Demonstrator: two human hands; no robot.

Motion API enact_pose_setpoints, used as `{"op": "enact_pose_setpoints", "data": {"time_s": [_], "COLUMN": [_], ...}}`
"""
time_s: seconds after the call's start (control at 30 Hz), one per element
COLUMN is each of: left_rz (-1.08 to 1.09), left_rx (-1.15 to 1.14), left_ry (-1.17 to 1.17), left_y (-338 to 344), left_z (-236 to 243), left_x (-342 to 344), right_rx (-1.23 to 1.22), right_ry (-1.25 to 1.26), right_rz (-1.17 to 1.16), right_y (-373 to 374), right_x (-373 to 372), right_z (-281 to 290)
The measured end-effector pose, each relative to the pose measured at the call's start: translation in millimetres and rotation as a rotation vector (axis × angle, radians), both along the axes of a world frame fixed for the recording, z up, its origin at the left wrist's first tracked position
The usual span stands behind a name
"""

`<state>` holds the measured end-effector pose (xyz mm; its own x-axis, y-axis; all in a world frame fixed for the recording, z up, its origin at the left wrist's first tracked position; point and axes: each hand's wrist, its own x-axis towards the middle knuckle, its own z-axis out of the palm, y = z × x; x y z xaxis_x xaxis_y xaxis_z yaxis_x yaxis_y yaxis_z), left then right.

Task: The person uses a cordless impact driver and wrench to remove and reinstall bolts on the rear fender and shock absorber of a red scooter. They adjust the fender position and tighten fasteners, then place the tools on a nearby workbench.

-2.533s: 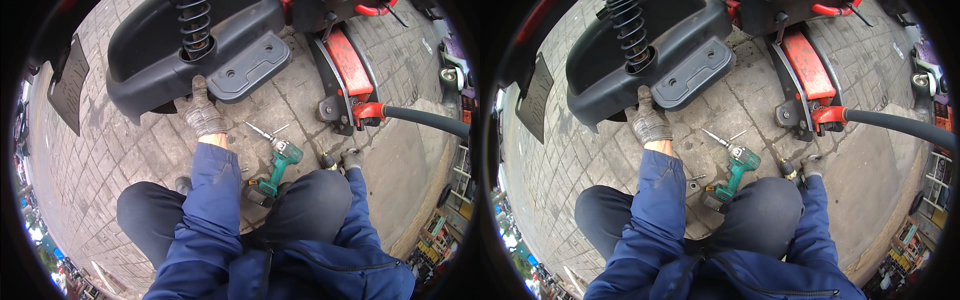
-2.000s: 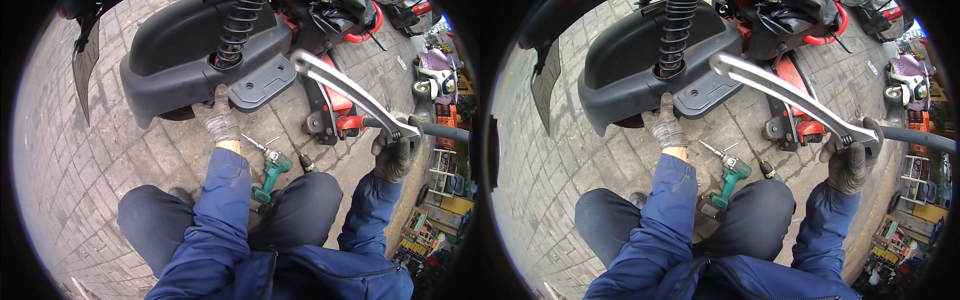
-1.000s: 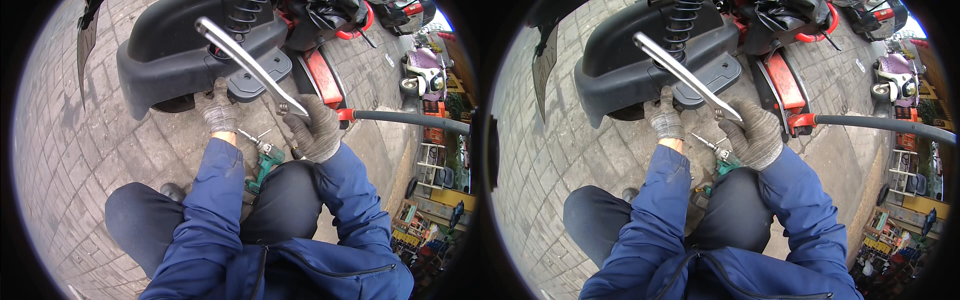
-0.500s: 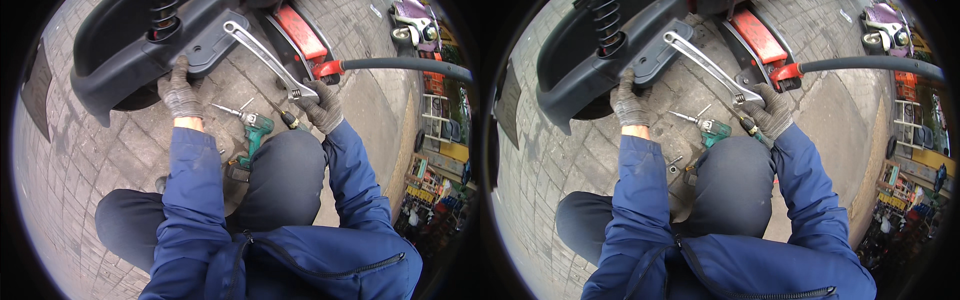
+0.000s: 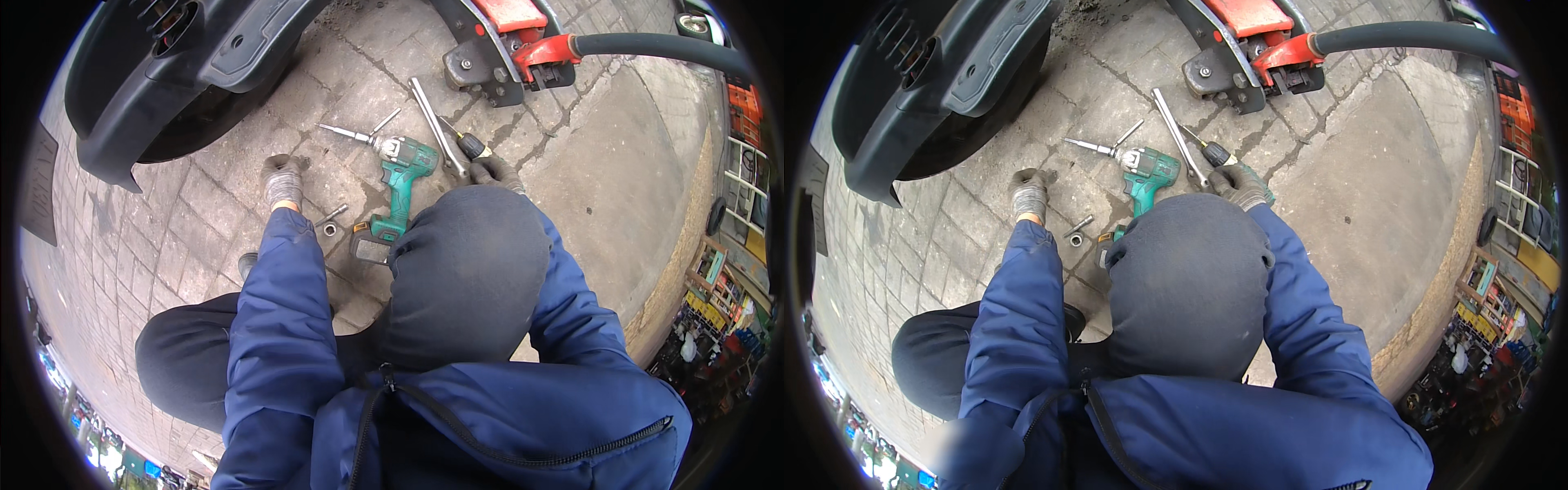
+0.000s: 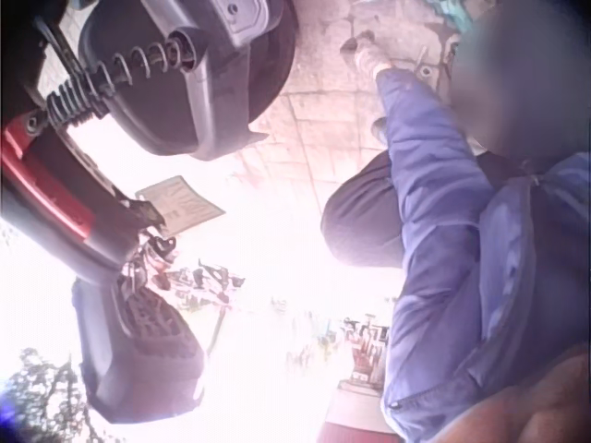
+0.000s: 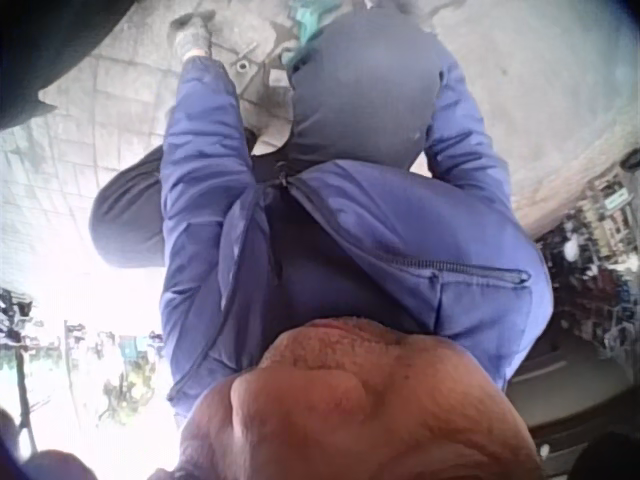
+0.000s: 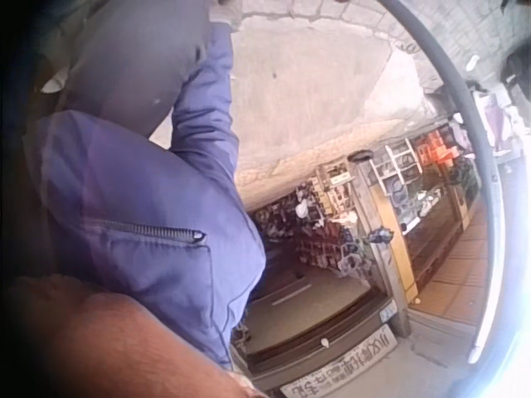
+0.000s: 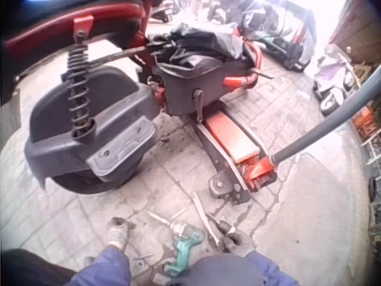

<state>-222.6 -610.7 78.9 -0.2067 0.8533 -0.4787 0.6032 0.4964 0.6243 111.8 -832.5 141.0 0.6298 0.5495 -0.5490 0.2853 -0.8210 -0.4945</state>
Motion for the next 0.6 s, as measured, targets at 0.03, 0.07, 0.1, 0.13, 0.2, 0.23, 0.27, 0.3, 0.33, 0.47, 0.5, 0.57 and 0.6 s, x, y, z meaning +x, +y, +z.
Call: {"op": "enact_pose_setpoints", "data": {"time_s": [0.03, 0.07, 0.1, 0.13, 0.2, 0.23, 0.27, 0.3, 0.33, 0.47, 0.5, 0.57, 0.6], "left_rz": [-0.089, -0.165, -0.249, -0.298, -0.417, -0.443, -0.461, -0.489, -0.508, -0.56, -0.561, -0.568, -0.562], "left_rx": [0.065, 0.084, 0.103, 0.089, 0.067, 0.039, 0.028, 0.032, 0.028, 0.146, 0.17, 0.157, 0.123], "left_ry": [0.04, 0.117, 0.192, 0.251, 0.358, 0.416, 0.428, 0.438, 0.459, 0.44, 0.453, 0.495, 0.521], "left_y": [-5, -11, -13, -12, -6, -2, -1, -1, -1, -8, -8, -6, -4], "left_z": [-5, -8, -8, -6, 1, 3, 5, 6, 5, -3, -4, -1, 2], "left_x": [0, 2, 5, 9, 19, 24, 29, 33, 36, 50, 52, 56, 59], "right_rx": [-0.008, -0.013, 0.047, -0.01, -0.117, -0.166, -0.138, -0.115, -0.092, -0.029, -0.003, 0.02, 0.011], "right_ry": [-0.047, -0.097, -0.097, -0.104, -0.123, -0.147, -0.15, -0.151, -0.155, -0.19, -0.156, -0.115, -0.09], "right_rz": [-0.051, -0.104, -0.199, -0.205, -0.227, -0.246, -0.263, -0.287, -0.315, -0.379, -0.444, -0.487, -0.504], "right_y": [-6, -12, -16, -21, -28, -30, -33, -35, -38, -44, -44, -43, -44], "right_x": [3, 7, 7, 10, 9, 7, 5, 2, -1, -14, -17, -18, -16], "right_z": [-4, -7, -11, -14, -18, -19, -19, -19, -17, -19, -23, -35, -43]}}
